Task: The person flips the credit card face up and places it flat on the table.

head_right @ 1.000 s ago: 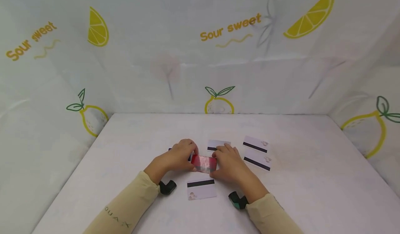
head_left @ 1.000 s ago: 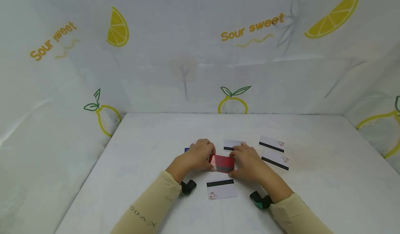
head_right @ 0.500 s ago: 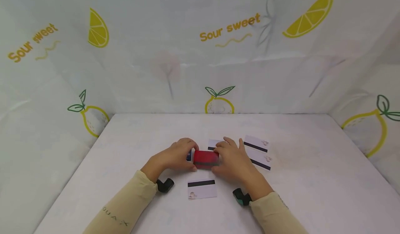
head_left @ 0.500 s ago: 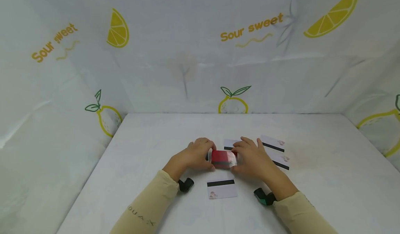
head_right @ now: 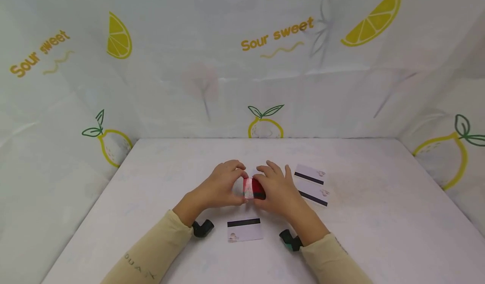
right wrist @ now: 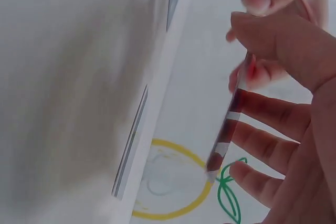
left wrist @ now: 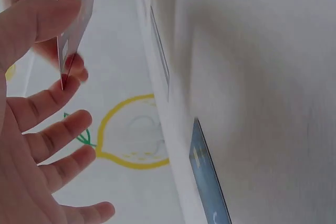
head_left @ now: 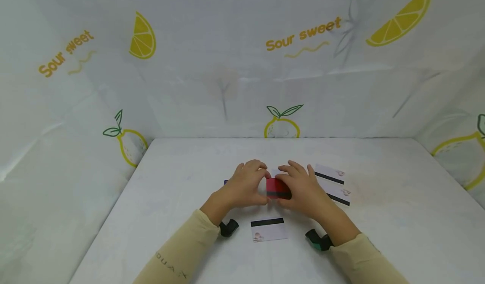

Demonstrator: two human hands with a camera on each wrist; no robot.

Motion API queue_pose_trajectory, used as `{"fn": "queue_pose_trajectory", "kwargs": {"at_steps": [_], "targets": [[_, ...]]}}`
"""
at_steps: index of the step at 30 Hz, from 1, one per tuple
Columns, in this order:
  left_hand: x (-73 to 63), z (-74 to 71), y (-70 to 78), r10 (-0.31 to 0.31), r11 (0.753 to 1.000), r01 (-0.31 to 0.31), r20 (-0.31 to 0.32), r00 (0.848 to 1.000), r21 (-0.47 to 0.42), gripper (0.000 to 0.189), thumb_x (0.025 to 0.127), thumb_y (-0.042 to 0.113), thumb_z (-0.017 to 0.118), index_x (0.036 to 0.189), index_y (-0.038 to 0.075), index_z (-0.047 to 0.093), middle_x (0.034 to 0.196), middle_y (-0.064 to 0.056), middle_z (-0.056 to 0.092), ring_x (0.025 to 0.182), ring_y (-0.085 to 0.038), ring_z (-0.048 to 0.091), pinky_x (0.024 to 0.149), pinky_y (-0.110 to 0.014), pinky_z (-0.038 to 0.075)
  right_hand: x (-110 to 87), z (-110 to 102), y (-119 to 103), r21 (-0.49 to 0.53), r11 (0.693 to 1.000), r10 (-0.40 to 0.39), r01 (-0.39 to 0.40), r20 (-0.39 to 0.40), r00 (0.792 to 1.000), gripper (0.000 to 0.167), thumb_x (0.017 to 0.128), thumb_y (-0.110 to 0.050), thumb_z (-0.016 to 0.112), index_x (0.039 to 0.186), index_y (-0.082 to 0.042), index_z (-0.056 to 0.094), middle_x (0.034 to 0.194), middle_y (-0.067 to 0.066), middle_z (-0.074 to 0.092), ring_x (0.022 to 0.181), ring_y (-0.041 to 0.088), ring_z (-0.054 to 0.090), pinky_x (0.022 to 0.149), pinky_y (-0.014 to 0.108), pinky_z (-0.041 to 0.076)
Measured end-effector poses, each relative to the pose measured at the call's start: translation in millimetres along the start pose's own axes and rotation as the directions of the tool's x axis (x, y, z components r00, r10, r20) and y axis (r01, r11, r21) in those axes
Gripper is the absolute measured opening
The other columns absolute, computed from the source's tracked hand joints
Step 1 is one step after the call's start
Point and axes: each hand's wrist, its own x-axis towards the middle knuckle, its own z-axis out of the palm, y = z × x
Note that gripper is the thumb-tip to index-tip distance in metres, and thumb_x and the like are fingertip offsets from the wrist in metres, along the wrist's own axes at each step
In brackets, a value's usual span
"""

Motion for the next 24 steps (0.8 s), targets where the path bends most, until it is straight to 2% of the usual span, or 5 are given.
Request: {"fn": "queue_pose_trajectory", "kwargs": {"at_steps": [5, 9, 15, 19, 24], "targets": [[0.1, -0.8, 5.3, -0.011, 1.000, 0.011, 0.002, 1.000, 0.025, 0.051, 0.078, 0.043, 0.079, 0.118, 0.018, 0.060, 0.138, 0.000, 0.050, 0.139, -0.020, 0.036, 0.109, -0.058, 0.035, 0.6, -1, -6, 0.036, 0.999, -0.003, 0.005, -0.033, 0.999, 0.057, 0.073, -0.031, 0.086, 0.123, -0.013, 0.066, 0.134, 0.008, 0.057, 0.122, 0.034, 0.048, 0.098, 0.059, 0.043], [-1.0, -3.3, 3.8, -0.022, 0.999, 0.022, 0.004, 1.000, -0.023, 0.061, 0.077, 0.047, 0.080, 0.125, 0.015, 0.058, 0.140, -0.002, 0.048, 0.138, -0.020, 0.037, 0.107, -0.052, 0.038, 0.4, -5, -2, 0.220, 0.975, 0.040, -0.035, -0.018, 0.999, 0.059, 0.076, -0.026, 0.084, 0.127, -0.009, 0.061, 0.133, 0.008, 0.056, 0.112, 0.027, 0.056, 0.090, 0.047, 0.053], [-0.9, -0.1, 2.0, 0.007, 0.997, -0.006, 0.016, 1.000, -0.079, 0.061, 0.075, 0.050, 0.081, 0.122, 0.017, 0.060, 0.140, -0.002, 0.047, 0.135, -0.021, 0.040, 0.105, -0.049, 0.039, -2.1, -10, 3, 0.594, 0.800, 0.052, -0.085, 0.073, 0.996, 0.061, 0.081, -0.021, 0.080, 0.135, -0.010, 0.053, 0.137, 0.004, 0.055, 0.104, 0.017, 0.068, 0.092, 0.051, 0.052], [-0.8, -0.4, 2.2, 0.011, 0.996, -0.011, 0.003, 1.000, -0.091, 0.053, 0.074, 0.047, 0.082, 0.114, 0.020, 0.061, 0.138, -0.002, 0.049, 0.133, -0.020, 0.042, 0.105, -0.051, 0.039, -2.7, -11, 2, 0.681, 0.721, 0.064, -0.126, 0.116, 0.991, 0.060, 0.083, -0.018, 0.077, 0.136, -0.014, 0.051, 0.132, 0.005, 0.060, 0.109, 0.023, 0.067, 0.087, 0.048, 0.054], [-1.7, -7.2, 0.7, -0.006, 0.997, 0.005, -0.011, 1.000, -0.079, 0.047, 0.075, 0.042, 0.081, 0.111, 0.018, 0.063, 0.137, -0.005, 0.052, 0.133, -0.019, 0.041, 0.105, -0.050, 0.039, -1.9, -11, 5, 0.647, 0.752, 0.084, -0.128, 0.098, 0.992, 0.059, 0.080, -0.013, 0.077, 0.132, -0.016, 0.050, 0.139, 0.010, 0.053, 0.116, 0.031, 0.058, 0.089, 0.049, 0.054]]}}
